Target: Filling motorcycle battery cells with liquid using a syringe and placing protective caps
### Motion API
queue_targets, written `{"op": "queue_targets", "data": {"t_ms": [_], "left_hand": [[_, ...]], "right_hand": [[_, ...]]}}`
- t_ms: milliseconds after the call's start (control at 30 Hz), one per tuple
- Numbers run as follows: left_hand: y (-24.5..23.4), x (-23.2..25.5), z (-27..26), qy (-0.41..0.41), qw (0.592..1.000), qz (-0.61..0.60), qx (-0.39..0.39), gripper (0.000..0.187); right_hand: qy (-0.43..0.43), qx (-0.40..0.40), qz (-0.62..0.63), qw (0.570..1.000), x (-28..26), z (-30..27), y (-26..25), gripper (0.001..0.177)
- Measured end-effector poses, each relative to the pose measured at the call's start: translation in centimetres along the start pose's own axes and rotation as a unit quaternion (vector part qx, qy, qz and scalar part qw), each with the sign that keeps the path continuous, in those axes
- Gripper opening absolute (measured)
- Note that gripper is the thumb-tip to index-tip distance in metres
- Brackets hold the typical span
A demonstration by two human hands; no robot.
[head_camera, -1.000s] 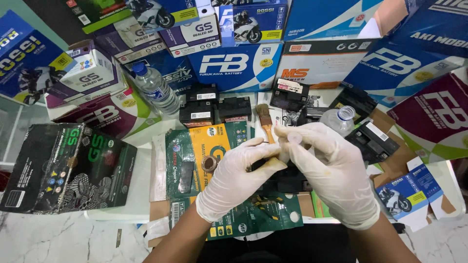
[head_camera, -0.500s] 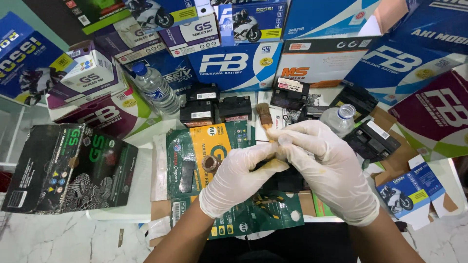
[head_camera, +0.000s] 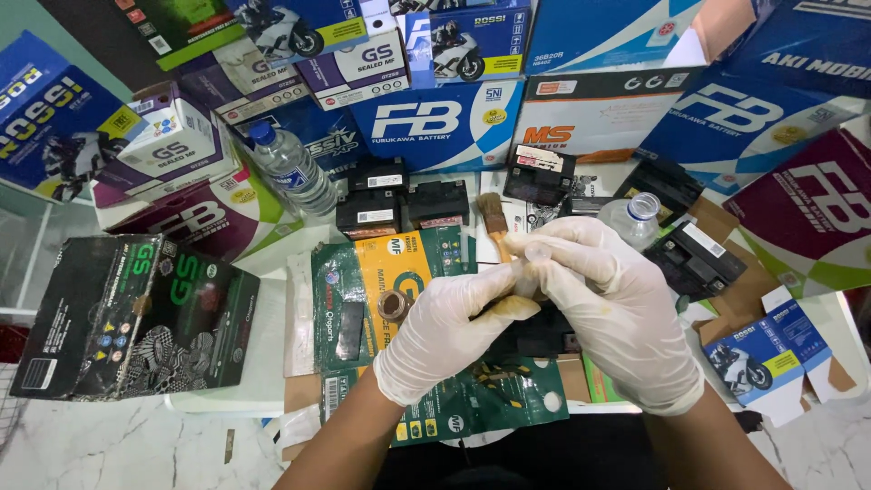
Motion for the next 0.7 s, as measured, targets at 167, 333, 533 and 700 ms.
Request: {"op": "queue_targets", "data": {"t_ms": [167, 333, 533, 700], "left_hand": [[0.16, -0.43, -0.35, 0.003, 1.000, 0.020, 0.013, 0.021], [0.18, -0.43, -0.33, -0.004, 0.999, 0.036, 0.005, 0.021], [0.22, -0.44, -0.33, -0.013, 0.999, 0.038, 0.002, 0.020], [0.18, -0.29, -0.17, -0.030, 0.999, 0.022, 0.003, 0.016]], "right_hand": [[-0.014, 0.015, -0.009, 1.000, -0.01, 0.03, -0.16, 0.028], [-0.008, 0.016, 0.008, 1.000, -0.01, 0.05, -0.03, 0.026], [-0.009, 0.022, 0.005, 1.000, -0.08, 0.03, -0.13, 0.028], [-0.017, 0.018, 0.014, 1.000, -0.42, 0.00, -0.20, 0.028]]}}
Point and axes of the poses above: each hand's wrist, its own z-axis towards the middle knuckle, its own y-axis out of the palm, x = y × z, the point moved 4 cm from there along z, towards the middle knuckle, and after that the axes turned 14 degrees about y, right-handed, at the moved point
